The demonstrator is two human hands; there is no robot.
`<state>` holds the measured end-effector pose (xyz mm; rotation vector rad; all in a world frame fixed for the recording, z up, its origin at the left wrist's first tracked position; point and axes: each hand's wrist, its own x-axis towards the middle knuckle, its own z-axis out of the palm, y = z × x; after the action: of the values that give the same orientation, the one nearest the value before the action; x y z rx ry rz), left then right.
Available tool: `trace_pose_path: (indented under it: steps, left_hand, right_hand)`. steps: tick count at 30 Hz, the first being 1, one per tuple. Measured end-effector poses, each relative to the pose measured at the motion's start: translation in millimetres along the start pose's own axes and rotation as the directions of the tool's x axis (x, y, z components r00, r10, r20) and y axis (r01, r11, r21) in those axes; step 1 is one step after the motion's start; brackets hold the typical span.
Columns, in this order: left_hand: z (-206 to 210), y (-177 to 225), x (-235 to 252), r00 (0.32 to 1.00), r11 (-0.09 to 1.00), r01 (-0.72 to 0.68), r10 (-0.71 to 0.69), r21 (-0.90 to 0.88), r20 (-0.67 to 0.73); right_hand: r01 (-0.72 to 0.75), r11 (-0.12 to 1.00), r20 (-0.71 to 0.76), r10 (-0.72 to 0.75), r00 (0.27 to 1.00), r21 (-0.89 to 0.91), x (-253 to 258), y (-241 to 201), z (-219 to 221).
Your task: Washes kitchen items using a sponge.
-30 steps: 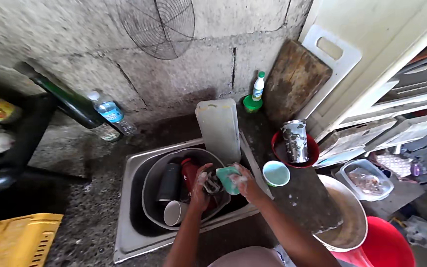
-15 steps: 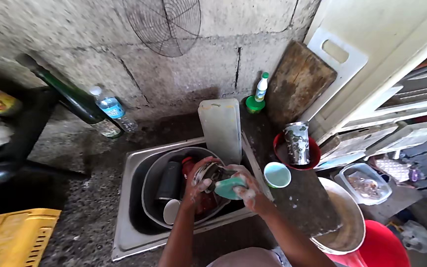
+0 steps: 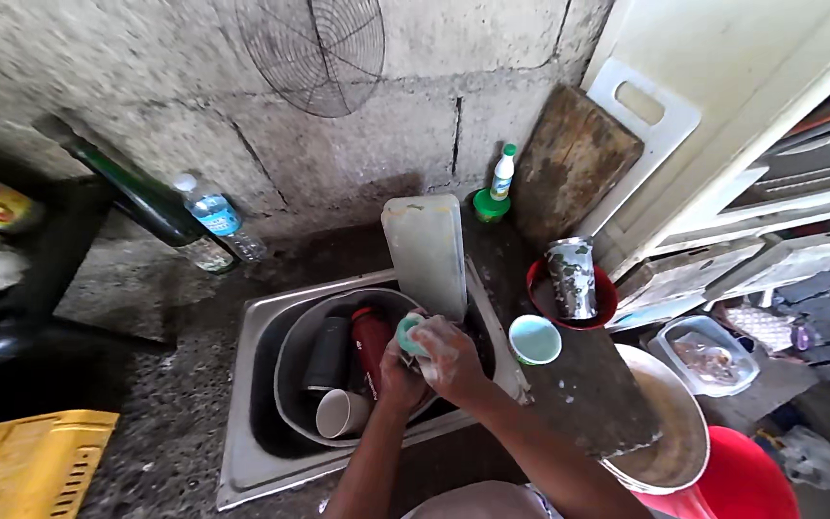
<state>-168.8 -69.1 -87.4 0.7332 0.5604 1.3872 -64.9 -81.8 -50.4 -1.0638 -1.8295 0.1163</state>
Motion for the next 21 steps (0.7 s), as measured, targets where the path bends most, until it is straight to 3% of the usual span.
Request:
trace_pose_path:
  steps: [4, 9, 14, 17, 19, 21]
  left_hand:
    - [-18, 11, 6, 0.998, 0.998, 0.056, -0.056, 0.014, -0.034]
    - [-3, -1, -4, 0.988, 0.992, 0.125, -0.124, 0.003, -0.093]
    - [-22, 1, 3, 0.998, 0.998, 0.033, -0.03, 0.052, -0.05]
    - [-27, -3, 0, 0.999, 0.988, 0.025, -0.03, 0.152, 0.031]
    - [-24, -3, -2, 0.995, 0.979, 0.029, -0.047, 0.204, 0.085]
    - [-22, 2, -2, 0.994, 0.955, 0.035, -0.064, 0.296, 0.092]
  right_hand:
    - [0.045, 0.999, 0.164, -0.041, 0.986, -0.019, -12, 15, -10]
    - [-0.286, 0.958, 0.123, 0.281, 0.952, 0.029, 11, 14, -9]
    - [-0.356, 0.933, 0.275, 0.329, 0.903, 0.051, 3, 14, -18]
    - [-0.577, 0.816, 0.374, 0.523, 0.766, 0.04, 19, 13, -33]
    - [-0.685, 0.726, 0.342, 0.629, 0.698, 0.06, 33, 16, -37]
    - [-0.633, 0.766, 0.284, 0.586, 0.759, 0.113, 32, 15, -35]
